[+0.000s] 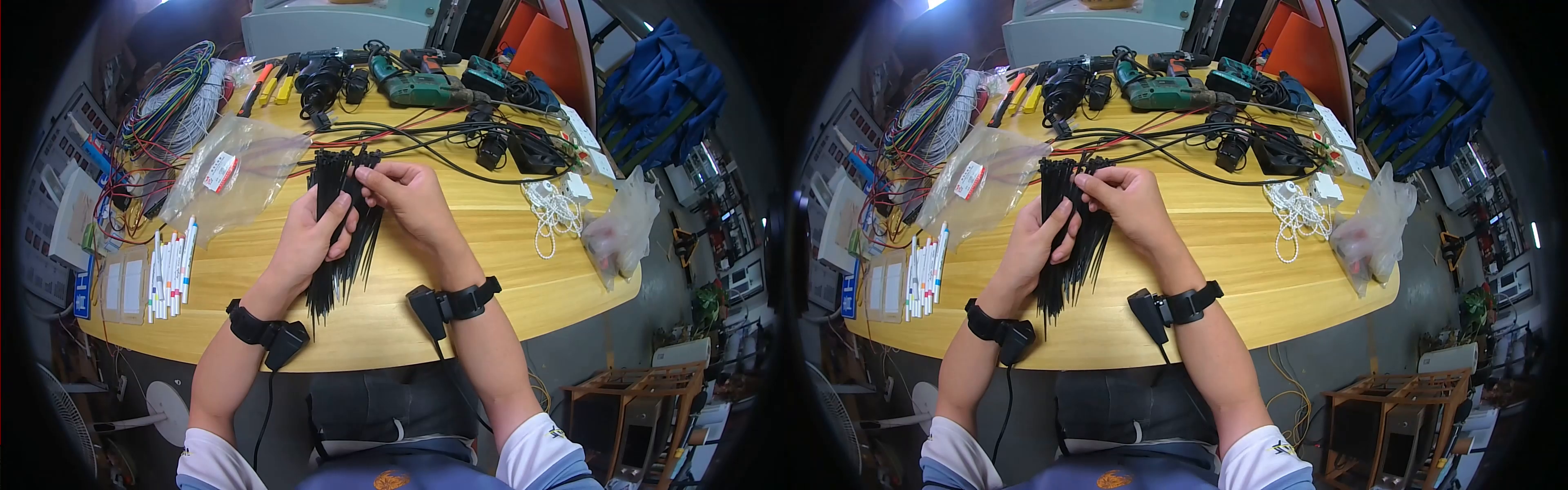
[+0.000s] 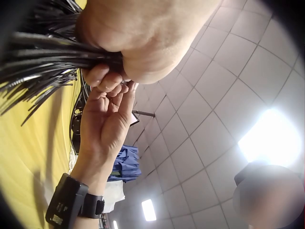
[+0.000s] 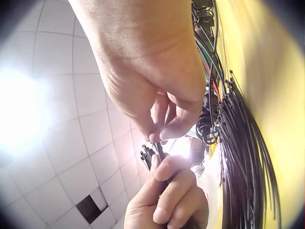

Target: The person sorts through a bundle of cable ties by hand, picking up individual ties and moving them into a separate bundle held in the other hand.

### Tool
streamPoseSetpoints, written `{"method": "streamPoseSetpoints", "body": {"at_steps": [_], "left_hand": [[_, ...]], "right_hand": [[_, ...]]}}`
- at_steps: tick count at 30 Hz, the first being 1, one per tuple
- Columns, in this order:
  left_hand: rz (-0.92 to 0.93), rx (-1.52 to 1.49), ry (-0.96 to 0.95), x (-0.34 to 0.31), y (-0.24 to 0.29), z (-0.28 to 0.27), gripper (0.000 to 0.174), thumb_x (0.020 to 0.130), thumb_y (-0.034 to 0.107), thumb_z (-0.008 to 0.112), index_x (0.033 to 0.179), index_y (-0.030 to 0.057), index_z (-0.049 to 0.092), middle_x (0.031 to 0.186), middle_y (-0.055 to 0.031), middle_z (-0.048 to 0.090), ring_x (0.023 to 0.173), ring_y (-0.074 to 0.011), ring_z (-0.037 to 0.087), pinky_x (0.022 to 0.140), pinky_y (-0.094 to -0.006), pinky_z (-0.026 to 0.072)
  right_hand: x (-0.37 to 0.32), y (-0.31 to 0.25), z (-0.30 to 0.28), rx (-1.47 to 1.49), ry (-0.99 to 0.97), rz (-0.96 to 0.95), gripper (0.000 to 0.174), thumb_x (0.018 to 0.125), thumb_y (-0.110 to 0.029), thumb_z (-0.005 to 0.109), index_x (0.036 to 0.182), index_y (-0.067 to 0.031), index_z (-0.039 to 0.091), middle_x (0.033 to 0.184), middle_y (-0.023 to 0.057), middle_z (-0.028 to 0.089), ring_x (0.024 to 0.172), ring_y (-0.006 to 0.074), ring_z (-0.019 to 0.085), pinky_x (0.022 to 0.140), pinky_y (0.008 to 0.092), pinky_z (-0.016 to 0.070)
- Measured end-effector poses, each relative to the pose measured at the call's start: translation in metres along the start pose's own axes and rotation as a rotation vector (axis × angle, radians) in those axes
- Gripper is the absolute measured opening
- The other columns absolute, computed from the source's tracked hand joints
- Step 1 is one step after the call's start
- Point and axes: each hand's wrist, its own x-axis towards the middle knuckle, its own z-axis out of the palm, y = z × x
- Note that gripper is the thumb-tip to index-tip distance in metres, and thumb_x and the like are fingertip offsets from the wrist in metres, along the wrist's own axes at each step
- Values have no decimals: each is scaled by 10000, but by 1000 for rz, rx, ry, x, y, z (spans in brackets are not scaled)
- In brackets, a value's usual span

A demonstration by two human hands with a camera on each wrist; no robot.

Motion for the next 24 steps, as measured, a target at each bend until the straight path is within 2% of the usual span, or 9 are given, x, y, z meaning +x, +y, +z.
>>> {"method": "streamPoseSetpoints", "body": {"at_steps": [2,5,11,14,17,24], "left_hand": [[0,-4,4,0,1,0,218,1018,243,521,1070,31,517,764,-22,552,442,-55,414,404,-198,313],[-6,-10,0,0,2,1,222,1018,245,521,1069,29,519,770,-28,556,443,-56,419,403,-199,317],[-7,21,-20,1,-1,-2,228,1012,250,534,1064,29,522,774,-27,560,440,-54,417,404,-198,314],[-12,25,-23,1,-1,-2,223,1009,248,539,1062,32,522,774,-23,559,437,-50,410,405,-197,308],[-15,36,-19,1,-1,-2,221,1009,248,540,1063,34,521,771,-20,558,436,-48,405,405,-198,304],[-29,-1,3,1,0,0,227,1021,258,514,1070,37,520,765,-23,558,433,-51,403,404,-201,304]], "right_hand": [[0,-1,-1,6,17,5,154,864,-154,734,813,-11,708,712,15,647,640,67,567,597,202,446],[0,-2,-1,-34,11,-4,178,893,-189,714,795,-42,696,712,-9,636,648,45,558,594,180,419],[2,2,-4,-12,50,-7,165,892,-178,714,906,-15,730,729,-11,640,651,45,553,597,173,419],[2,1,-1,42,67,8,168,854,-160,749,793,-9,708,703,10,643,624,62,553,581,196,419],[1,1,-3,-25,29,16,197,899,-178,706,971,4,730,733,-15,638,664,40,552,598,170,417],[2,1,-4,-19,45,13,188,907,-186,696,951,-6,732,735,-17,642,663,38,557,591,168,411]]}}
